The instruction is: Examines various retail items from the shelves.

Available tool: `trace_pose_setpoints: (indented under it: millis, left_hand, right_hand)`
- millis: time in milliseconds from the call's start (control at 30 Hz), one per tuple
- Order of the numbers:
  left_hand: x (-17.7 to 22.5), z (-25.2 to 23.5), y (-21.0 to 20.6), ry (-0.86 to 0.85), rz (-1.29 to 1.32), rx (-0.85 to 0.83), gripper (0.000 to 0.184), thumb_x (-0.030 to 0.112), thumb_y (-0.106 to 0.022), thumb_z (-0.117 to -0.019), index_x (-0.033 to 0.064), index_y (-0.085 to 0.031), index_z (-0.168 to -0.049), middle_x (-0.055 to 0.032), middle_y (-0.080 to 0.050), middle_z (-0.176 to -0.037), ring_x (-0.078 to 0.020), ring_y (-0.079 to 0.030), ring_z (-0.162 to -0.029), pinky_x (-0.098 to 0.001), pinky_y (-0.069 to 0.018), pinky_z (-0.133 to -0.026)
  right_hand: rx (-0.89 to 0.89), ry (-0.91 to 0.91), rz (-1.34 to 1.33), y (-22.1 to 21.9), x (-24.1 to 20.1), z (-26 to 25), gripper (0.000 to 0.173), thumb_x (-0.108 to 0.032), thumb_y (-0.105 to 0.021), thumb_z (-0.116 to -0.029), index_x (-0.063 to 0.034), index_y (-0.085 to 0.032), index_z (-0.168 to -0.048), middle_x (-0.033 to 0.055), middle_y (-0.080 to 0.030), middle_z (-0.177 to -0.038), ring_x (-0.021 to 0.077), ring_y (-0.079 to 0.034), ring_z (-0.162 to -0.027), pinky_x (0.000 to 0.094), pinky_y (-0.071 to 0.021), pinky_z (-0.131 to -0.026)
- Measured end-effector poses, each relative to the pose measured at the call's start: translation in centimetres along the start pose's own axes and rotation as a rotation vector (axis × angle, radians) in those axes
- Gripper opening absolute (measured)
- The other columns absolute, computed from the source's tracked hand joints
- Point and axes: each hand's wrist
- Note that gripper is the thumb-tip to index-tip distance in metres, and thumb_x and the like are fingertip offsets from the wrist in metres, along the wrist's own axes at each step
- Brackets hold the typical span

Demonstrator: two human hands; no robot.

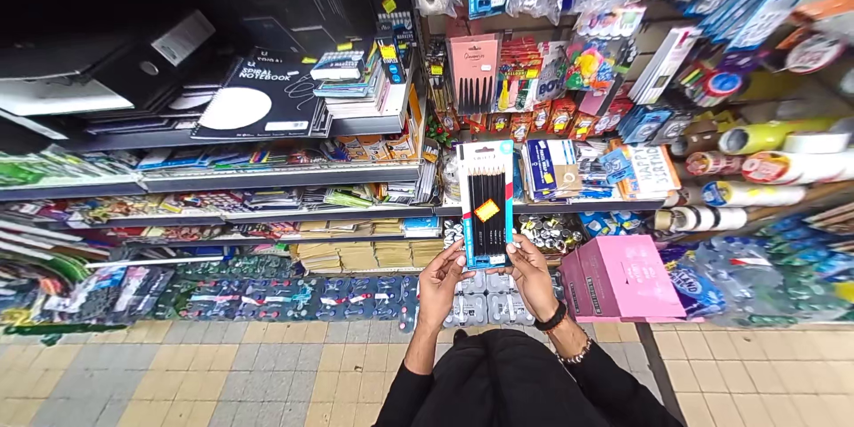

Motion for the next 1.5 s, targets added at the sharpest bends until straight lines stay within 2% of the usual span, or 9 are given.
trace_pose_setpoints:
  millis: [167,333,433,500,600,700,833,967,1500]
  left_hand:
    - [-0.7,1.1,2.0,0.002,0.005,-0.020,0.041,0.003,-0.056,-0.1028,-0.0063,-0.052,-0.142,-0.0245,-0.070,-0.118,-0.0380,-0.072,-0.103,-0.0499,-0.0641,-0.085]
    - [-2.1,2.5,4.0,0.052,0.009,0.033,0.041,0.002,-0.054,-0.1027,-0.0041,-0.052,-0.143,-0.0248,-0.070,-0.118,-0.0388,-0.072,-0.101,-0.0512,-0.0641,-0.082]
    - [-2.0,3.4,4.7,0.089,0.001,0.092,0.042,0.000,-0.052,-0.1024,-0.0037,-0.051,-0.144,-0.0243,-0.070,-0.118,-0.0383,-0.072,-0.101,-0.0510,-0.0640,-0.082]
    - [-1.7,3.9,5.0,0.095,0.015,0.127,0.044,-0.002,-0.051,-0.1018,-0.0044,-0.049,-0.145,-0.0253,-0.069,-0.118,-0.0384,-0.072,-0.100,-0.0508,-0.0637,-0.083]
    - [-1.6,4.4,5.6,0.086,0.041,0.164,0.043,0.001,-0.052,-0.1030,-0.0037,-0.048,-0.146,-0.0262,-0.068,-0.120,-0.0400,-0.072,-0.101,-0.0515,-0.0634,-0.083]
    - [-2.0,5.2,6.4,0.069,0.058,0.185,0.044,0.001,-0.051,-0.1031,-0.0041,-0.047,-0.147,-0.0266,-0.067,-0.122,-0.0415,-0.071,-0.103,-0.0537,-0.0633,-0.082]
    - [-2.4,6.2,7.4,0.072,0.047,0.226,0.046,0.001,-0.051,-0.1032,-0.0022,-0.045,-0.148,-0.0259,-0.067,-0.122,-0.0411,-0.071,-0.104,-0.0531,-0.0631,-0.082]
    - [-2.7,6.8,8.0,0.095,0.070,0.269,0.046,0.001,-0.053,-0.1029,-0.0014,-0.046,-0.148,-0.0259,-0.068,-0.122,-0.0424,-0.070,-0.105,-0.0546,-0.0626,-0.083]
    - [-2.7,5.3,7.2,0.079,0.035,0.214,0.044,0.002,-0.051,-0.1031,-0.0034,-0.046,-0.147,-0.0256,-0.068,-0.122,-0.0404,-0.071,-0.104,-0.0523,-0.0635,-0.081]
  right_hand:
    - [0.040,0.056,-0.006,-0.5,-3.0,-2.1,0.031,-0.008,-0.042,-0.1083,0.0019,-0.053,-0.136,0.0239,-0.065,-0.121,0.0366,-0.072,-0.098,0.0538,-0.0641,-0.076]
    - [0.014,0.298,0.090,-2.7,-13.5,-9.6,0.029,-0.009,-0.040,-0.1089,0.0012,-0.053,-0.132,0.0206,-0.066,-0.118,0.0350,-0.072,-0.097,0.0546,-0.0640,-0.075]
    - [0.017,0.407,0.168,-4.9,-20.2,-15.1,0.029,-0.015,-0.039,-0.1103,-0.0067,-0.056,-0.133,0.0176,-0.066,-0.119,0.0329,-0.072,-0.096,0.0540,-0.0635,-0.076]
    - [0.040,0.445,0.212,-6.1,-23.5,-18.7,0.028,-0.018,-0.038,-0.1115,-0.0104,-0.056,-0.132,0.0134,-0.066,-0.118,0.0285,-0.072,-0.094,0.0493,-0.0640,-0.074]
    - [0.108,0.420,0.240,-7.5,-26.5,-24.0,0.028,-0.019,-0.038,-0.1120,-0.0096,-0.056,-0.132,0.0132,-0.065,-0.120,0.0288,-0.072,-0.096,0.0486,-0.0637,-0.077]
    - [0.143,0.388,0.220,-7.7,-27.5,-29.5,0.026,-0.013,-0.041,-0.1094,-0.0035,-0.058,-0.127,0.0184,-0.068,-0.113,0.0332,-0.073,-0.089,0.0515,-0.0642,-0.069]
    - [0.169,0.301,0.216,-8.2,-26.9,-31.7,0.027,-0.011,-0.042,-0.1085,-0.0034,-0.058,-0.128,0.0189,-0.066,-0.114,0.0330,-0.073,-0.089,0.0518,-0.0644,-0.070]
    - [0.193,0.294,0.223,-8.4,-25.8,-32.4,0.023,-0.012,-0.045,-0.1073,-0.0026,-0.060,-0.122,0.0189,-0.067,-0.110,0.0333,-0.073,-0.087,0.0524,-0.0644,-0.069]
    - [0.210,0.267,0.200,-9.1,-25.0,-31.3,0.023,-0.008,-0.046,-0.1056,-0.0007,-0.062,-0.120,0.0194,-0.066,-0.110,0.0337,-0.072,-0.089,0.0543,-0.0640,-0.070]
Point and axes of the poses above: each hand's wrist, its own z-axis away from the middle knuckle, its own y-axis out of the back of the hand, x = y × z
